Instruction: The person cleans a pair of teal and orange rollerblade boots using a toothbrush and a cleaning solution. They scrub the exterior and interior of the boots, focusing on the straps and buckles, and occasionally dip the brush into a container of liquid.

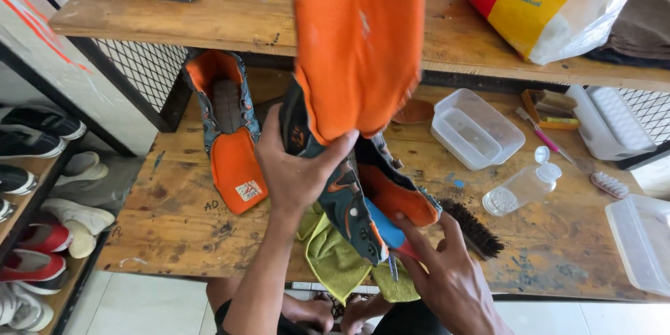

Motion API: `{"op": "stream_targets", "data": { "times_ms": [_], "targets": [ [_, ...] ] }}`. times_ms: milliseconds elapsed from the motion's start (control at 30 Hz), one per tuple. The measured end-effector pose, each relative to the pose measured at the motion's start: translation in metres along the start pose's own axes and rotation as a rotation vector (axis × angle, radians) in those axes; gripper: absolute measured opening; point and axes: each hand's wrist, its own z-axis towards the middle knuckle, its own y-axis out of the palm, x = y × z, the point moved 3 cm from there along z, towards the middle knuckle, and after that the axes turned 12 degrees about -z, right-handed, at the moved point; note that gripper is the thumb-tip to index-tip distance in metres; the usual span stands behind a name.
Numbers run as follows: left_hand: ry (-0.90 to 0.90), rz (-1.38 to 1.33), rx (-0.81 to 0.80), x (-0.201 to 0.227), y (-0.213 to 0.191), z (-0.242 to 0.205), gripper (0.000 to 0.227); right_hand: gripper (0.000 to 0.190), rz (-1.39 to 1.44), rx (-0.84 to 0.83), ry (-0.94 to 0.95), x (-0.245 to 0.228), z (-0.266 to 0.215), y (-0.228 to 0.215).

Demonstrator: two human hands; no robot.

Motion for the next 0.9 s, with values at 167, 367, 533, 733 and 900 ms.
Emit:
{"op": "stream_targets", "data": {
  "times_ms": [167, 367, 533, 733, 900],
  "targets": [
    [-0.211, -0.069, 0.045, 0.028, -0.009, 0.000, 0.052, 0.039, 0.270, 0.229, -0.031, -0.006, 0.016, 0.002],
    [-0.312, -0.695, -0.271, -0.011, -0.028, -0.050, 0.083, 0.006, 0.886, 0.365, 0.450, 0.015, 0.001, 0.061],
    [-0.574, -0.610, 0.125, -0.038, -0.026, -0.151, 0.098, 0.020, 0.890, 0.449, 0.564, -0.010, -0.013, 0.058],
    [-1.106, -1.236, 0.736, -0.045, 0.018, -0.181, 0.099, 0.017, 0.853, 0.437, 0.616, -0.015, -0.033, 0.084],
    [-1.144, -1.251, 0.987, -0.021, 0.039, -0.167, 0.090, 0.037, 0.662, 0.188, 0.886, 0.014, -0.041, 0.093]
  ]
}}
